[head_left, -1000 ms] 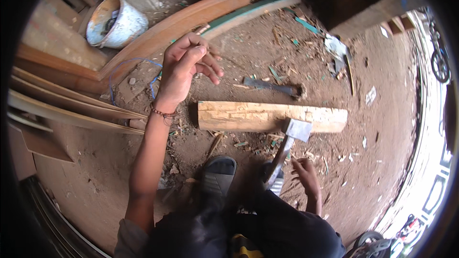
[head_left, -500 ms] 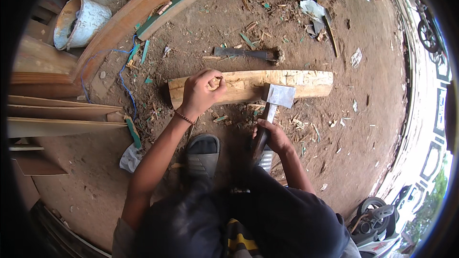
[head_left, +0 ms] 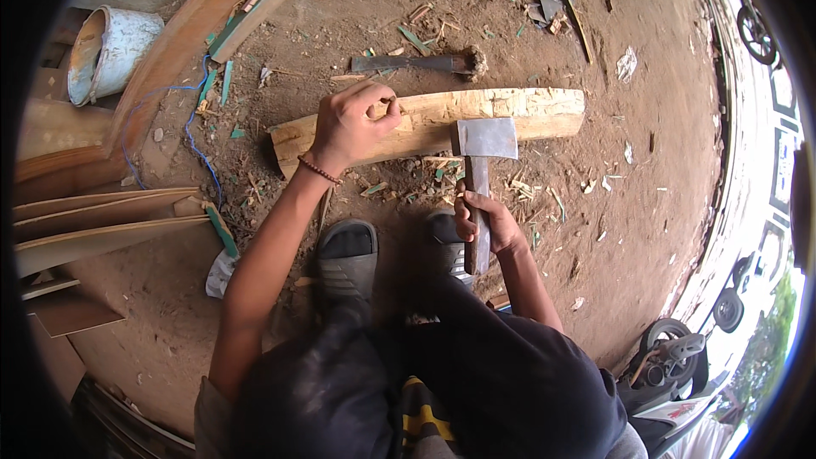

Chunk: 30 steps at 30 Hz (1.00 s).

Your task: The person uses a small axe to repeatedly strike and shape a wooden plank placed on the ground. They occasionally pause to remove small wood chips by hand and place them into a nearby bucket. The person continues carving the plank until the end of the clip.

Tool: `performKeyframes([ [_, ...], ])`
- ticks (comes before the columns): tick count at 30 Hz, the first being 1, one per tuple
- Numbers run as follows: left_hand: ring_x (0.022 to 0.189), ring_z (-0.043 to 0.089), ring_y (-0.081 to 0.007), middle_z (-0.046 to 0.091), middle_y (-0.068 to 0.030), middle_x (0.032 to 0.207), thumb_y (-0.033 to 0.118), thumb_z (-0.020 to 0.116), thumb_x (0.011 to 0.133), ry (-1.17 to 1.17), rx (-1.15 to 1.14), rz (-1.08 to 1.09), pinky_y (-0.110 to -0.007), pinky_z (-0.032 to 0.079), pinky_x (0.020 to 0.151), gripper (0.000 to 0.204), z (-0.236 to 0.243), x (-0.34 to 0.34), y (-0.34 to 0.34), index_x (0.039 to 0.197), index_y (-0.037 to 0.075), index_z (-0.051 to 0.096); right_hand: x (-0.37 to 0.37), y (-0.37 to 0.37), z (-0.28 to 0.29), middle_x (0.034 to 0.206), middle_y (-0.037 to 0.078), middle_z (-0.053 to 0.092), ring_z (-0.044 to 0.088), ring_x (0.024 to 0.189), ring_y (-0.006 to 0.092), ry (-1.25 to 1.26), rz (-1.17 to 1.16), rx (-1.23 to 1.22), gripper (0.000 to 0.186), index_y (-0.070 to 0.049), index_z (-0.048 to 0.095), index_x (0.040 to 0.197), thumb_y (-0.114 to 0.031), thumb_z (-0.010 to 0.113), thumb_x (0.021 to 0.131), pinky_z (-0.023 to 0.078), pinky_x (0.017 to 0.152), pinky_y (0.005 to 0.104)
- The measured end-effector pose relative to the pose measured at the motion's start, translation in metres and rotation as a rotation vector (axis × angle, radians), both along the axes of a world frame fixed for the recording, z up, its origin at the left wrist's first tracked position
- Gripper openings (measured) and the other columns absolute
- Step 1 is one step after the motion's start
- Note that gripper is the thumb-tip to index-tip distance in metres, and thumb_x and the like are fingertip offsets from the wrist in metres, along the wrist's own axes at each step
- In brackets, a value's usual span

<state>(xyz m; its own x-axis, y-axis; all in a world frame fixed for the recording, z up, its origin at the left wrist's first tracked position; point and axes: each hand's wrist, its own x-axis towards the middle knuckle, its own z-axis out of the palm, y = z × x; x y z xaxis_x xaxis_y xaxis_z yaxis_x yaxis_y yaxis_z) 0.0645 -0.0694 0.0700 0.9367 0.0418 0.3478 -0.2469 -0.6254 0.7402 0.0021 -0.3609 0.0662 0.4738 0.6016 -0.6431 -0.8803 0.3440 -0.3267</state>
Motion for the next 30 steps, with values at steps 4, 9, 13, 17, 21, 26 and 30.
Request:
performKeyframes([
  [4, 0.055, 0.062, -0.0159, 0.065, -0.0020, 0.073, 0.007, 0.076, 0.073, 0.004, 0.025, -0.066, -0.031, 0.049, 0.050, 0.014, 0.005, 0.004, 0.001, 0.077, 0.010, 0.063, 0.004, -0.008, 0.006, 0.068, 0.003, 0.053, 0.049, 0.048, 0.0112, -0.052, 0.078, -0.127, 0.019, -0.007, 0.052, 0.098, -0.023, 0.063, 0.097, 0.046, 0.045, 0.0282],
  [9, 0.055, 0.060, -0.0144, 0.062, -0.0035, 0.073, 0.003, 0.073, 0.075, -0.042, 0.109, -0.150, -0.030, 0.048, 0.051, 0.014, 0.009, 0.007, 0.005, 0.076, 0.008, 0.060, 0.007, -0.008, 0.012, 0.062, 0.001, 0.049, 0.048, 0.047, 0.0110, -0.142, 0.163, -0.225, 0.024, -0.008, 0.050, 0.082, -0.023, 0.062, 0.097, 0.043, 0.045, 0.0270],
  [13, 0.055, 0.060, -0.0152, 0.062, -0.0034, 0.072, 0.004, 0.074, 0.075, -0.026, 0.093, -0.187, -0.030, 0.048, 0.050, 0.015, 0.009, 0.009, 0.003, 0.075, 0.007, 0.059, 0.008, -0.006, 0.015, 0.066, 0.000, 0.047, 0.045, 0.047, 0.0094, -0.101, 0.152, -0.223, 0.017, -0.007, 0.050, 0.103, -0.018, 0.062, 0.098, 0.041, 0.043, 0.0268],
  [17, 0.055, 0.062, -0.0174, 0.063, -0.0031, 0.072, 0.005, 0.075, 0.074, -0.048, 0.113, -0.167, -0.030, 0.049, 0.049, 0.016, 0.007, 0.004, 0.001, 0.074, 0.008, 0.059, 0.009, -0.008, 0.016, 0.061, 0.003, 0.050, 0.049, 0.046, 0.0121, -0.140, 0.179, -0.286, 0.026, -0.008, 0.050, 0.078, -0.021, 0.062, 0.096, 0.042, 0.044, 0.0271],
  [21, 0.054, 0.060, -0.0170, 0.061, -0.0039, 0.071, 0.005, 0.075, 0.073, -0.018, 0.088, -0.144, -0.031, 0.047, 0.049, 0.017, 0.006, 0.003, 0.006, 0.074, 0.007, 0.058, 0.007, -0.011, 0.013, 0.062, 0.002, 0.050, 0.047, 0.045, 0.0107, -0.116, 0.174, -0.250, 0.020, -0.006, 0.051, 0.085, -0.018, 0.062, 0.097, 0.041, 0.043, 0.0265],
  [26, 0.057, 0.061, -0.0196, 0.061, -0.0044, 0.071, 0.006, 0.075, 0.073, 0.019, 0.138, -0.176, -0.033, 0.048, 0.051, 0.017, 0.009, 0.007, 0.012, 0.074, 0.007, 0.058, 0.003, -0.013, 0.010, 0.065, 0.002, 0.049, 0.045, 0.045, 0.0100, -0.061, 0.138, -0.196, 0.016, -0.005, 0.052, 0.100, -0.016, 0.063, 0.097, 0.041, 0.042, 0.0266],
  [30, 0.061, 0.064, -0.0205, 0.062, -0.0046, 0.073, 0.007, 0.074, 0.074, 0.007, 0.161, -0.205, -0.034, 0.052, 0.054, 0.016, 0.010, 0.008, 0.008, 0.075, 0.007, 0.058, 0.003, -0.013, 0.009, 0.066, 0.002, 0.049, 0.045, 0.045, 0.0104, -0.063, 0.139, -0.224, 0.017, -0.004, 0.053, 0.105, -0.016, 0.062, 0.097, 0.041, 0.043, 0.0271],
])
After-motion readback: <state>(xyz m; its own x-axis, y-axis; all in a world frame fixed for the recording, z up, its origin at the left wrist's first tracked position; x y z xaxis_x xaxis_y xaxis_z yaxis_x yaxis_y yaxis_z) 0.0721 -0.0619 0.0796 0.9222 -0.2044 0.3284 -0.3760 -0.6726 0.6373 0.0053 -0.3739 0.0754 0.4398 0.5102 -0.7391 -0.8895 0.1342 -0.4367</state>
